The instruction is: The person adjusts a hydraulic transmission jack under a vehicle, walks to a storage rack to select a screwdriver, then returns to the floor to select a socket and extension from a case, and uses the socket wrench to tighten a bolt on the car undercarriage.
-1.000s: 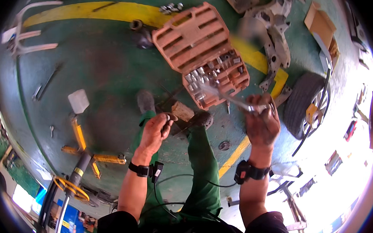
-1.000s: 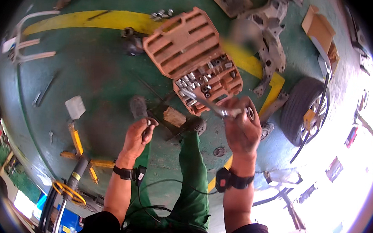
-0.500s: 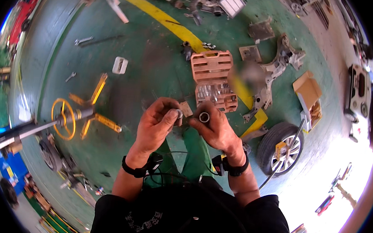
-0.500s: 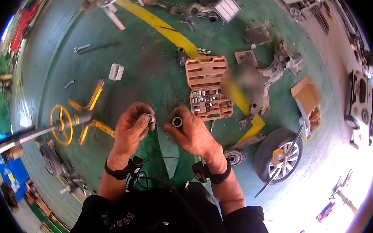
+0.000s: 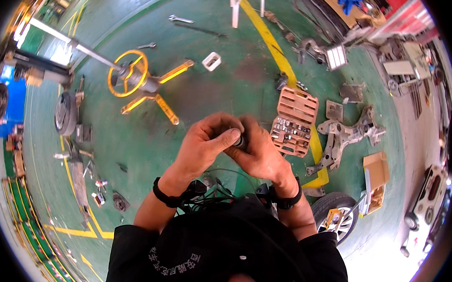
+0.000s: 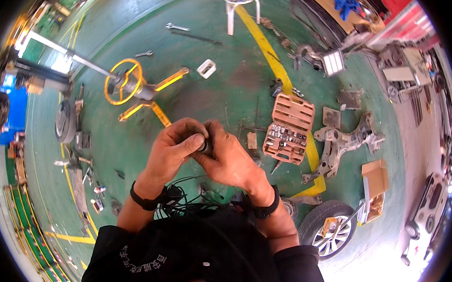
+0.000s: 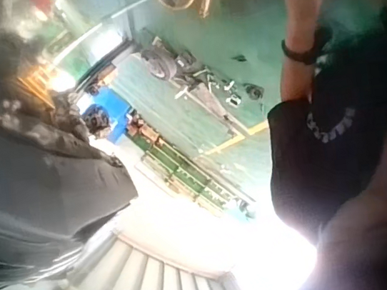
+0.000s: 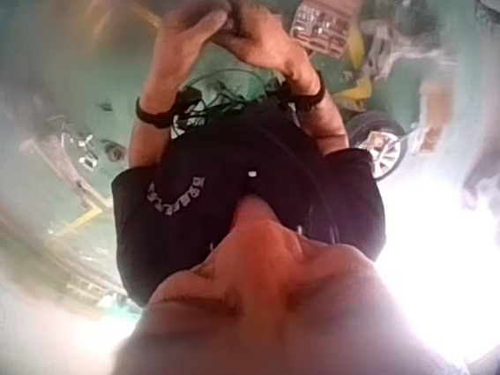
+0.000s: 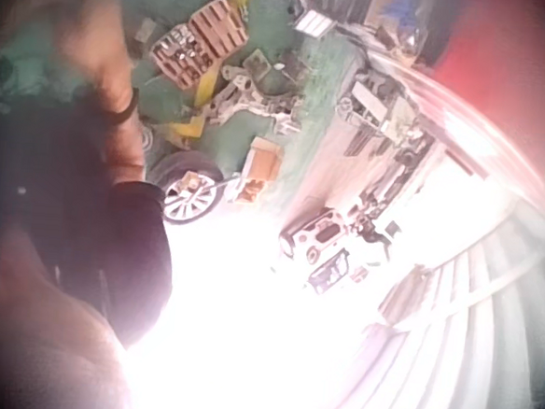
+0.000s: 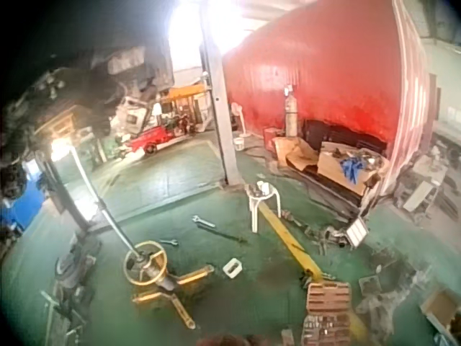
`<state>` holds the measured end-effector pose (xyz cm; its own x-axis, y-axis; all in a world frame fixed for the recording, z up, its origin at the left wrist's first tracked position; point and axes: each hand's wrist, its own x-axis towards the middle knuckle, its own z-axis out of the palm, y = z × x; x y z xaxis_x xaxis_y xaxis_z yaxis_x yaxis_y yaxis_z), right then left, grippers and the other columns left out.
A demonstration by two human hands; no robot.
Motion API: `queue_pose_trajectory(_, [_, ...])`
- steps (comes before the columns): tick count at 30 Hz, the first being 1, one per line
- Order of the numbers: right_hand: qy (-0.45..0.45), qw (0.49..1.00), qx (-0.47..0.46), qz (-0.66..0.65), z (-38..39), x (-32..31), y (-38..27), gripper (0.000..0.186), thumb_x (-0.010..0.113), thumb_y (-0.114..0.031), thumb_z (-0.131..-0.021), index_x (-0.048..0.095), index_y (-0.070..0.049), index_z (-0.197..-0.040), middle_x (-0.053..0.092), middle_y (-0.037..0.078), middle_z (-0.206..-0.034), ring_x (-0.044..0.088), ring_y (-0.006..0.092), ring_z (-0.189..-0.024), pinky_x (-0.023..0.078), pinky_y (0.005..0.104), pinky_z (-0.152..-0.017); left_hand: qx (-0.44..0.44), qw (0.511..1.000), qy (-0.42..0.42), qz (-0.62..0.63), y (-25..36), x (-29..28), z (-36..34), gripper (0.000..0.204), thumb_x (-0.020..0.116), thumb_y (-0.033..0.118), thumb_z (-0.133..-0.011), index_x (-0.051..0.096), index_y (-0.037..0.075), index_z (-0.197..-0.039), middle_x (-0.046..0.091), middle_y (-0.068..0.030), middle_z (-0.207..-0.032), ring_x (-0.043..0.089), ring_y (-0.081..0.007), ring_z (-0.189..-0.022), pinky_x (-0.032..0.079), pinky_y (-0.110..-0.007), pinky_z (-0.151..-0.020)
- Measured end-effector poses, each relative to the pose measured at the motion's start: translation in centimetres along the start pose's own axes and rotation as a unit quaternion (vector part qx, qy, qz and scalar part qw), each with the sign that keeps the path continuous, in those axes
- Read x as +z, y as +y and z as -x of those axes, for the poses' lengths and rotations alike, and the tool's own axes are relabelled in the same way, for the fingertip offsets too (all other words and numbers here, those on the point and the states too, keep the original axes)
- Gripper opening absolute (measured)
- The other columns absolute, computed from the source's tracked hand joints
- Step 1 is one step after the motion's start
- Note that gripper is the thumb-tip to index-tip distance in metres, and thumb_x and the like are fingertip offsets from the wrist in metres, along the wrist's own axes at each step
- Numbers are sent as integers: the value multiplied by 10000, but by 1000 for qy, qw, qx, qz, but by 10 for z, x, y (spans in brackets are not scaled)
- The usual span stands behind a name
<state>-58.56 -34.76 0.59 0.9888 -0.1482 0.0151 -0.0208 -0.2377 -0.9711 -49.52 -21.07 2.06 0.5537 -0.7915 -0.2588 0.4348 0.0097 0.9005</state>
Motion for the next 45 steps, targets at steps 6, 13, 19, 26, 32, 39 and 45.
queue_pose_trajectory(6, [-64, 996, -47, -33, 16, 127, -46, 434, 679, -41, -759, 449, -4, -1126, 573, 97, -906, 559, 149, -815, 480, 306, -681, 84, 993, 69, 34, 5, -61, 134, 99, 596, 75, -896, 596, 42, -989, 571, 34, -820, 511, -41, -774, 430, -204, -696])
queue_pose_trajectory(13, [-177, 972, -27, -151, 24, 250, -90, 519, 628, -41, -754, 402, 22, -1216, 593, 136, -982, 590, 185, -909, 489, 311, -785, 213, 943, 193, -168, 4, -111, 262, 164, 610, 110, -888, 579, 27, -1026, 578, 14, -820, 519, -51, -756, 444, -216, -679])
queue_pose_trajectory(19, [-239, 953, -86, -168, 28, 312, -118, 601, 666, -53, -747, 391, -15, -1279, 585, 87, -922, 583, 131, -787, 486, 258, -671, 196, 910, 278, -235, 22, -139, 335, 170, 570, 137, -925, 557, 12, -1040, 592, -2, -880, 529, -51, -791, 447, -211, -703])
queue_pose_trajectory(26, [-108, 869, 49, -480, -16, 297, -132, 221, 588, -148, -839, 604, -30, -1025, 382, -54, -525, 297, 51, -371, 261, 228, -361, 284, 822, 480, -117, 34, -185, 407, 217, 531, 239, -956, 575, 29, -988, 500, 47, -702, 301, -4, -482, 211, -179, -426])
queue_pose_trajectory(32, [-54, 766, 34, -640, -64, 288, -132, 173, 575, -202, -834, 607, -48, -904, 444, -49, -528, 282, 70, -340, 240, 224, -341, 312, 779, 539, -77, 38, -201, 431, 238, 521, 251, -959, 562, 17, -965, 395, 67, -614, 277, -12, -465, 188, -189, -418])
queue_pose_trajectory(39, [-48, 676, 61, -732, -118, 301, -126, 160, 521, -151, -846, 542, 2, -805, 455, -8, -537, 317, 94, -347, 274, 244, -339, 339, 762, 548, -62, 64, -200, 410, 239, 510, 250, -963, 550, 14, -966, 412, 61, -625, 282, -14, -462, 186, -186, -416])
queue_pose_trajectory(45, [-32, 626, 161, -763, -149, 329, -127, 166, 450, -90, -855, 488, -1, -720, 389, 8, -522, 304, 110, -337, 271, 245, -338, 364, 709, 599, -77, 77, -204, 388, 237, 498, 241, -969, 548, 10, -986, 455, 45, -671, 304, -16, -470, 207, -183, -417])
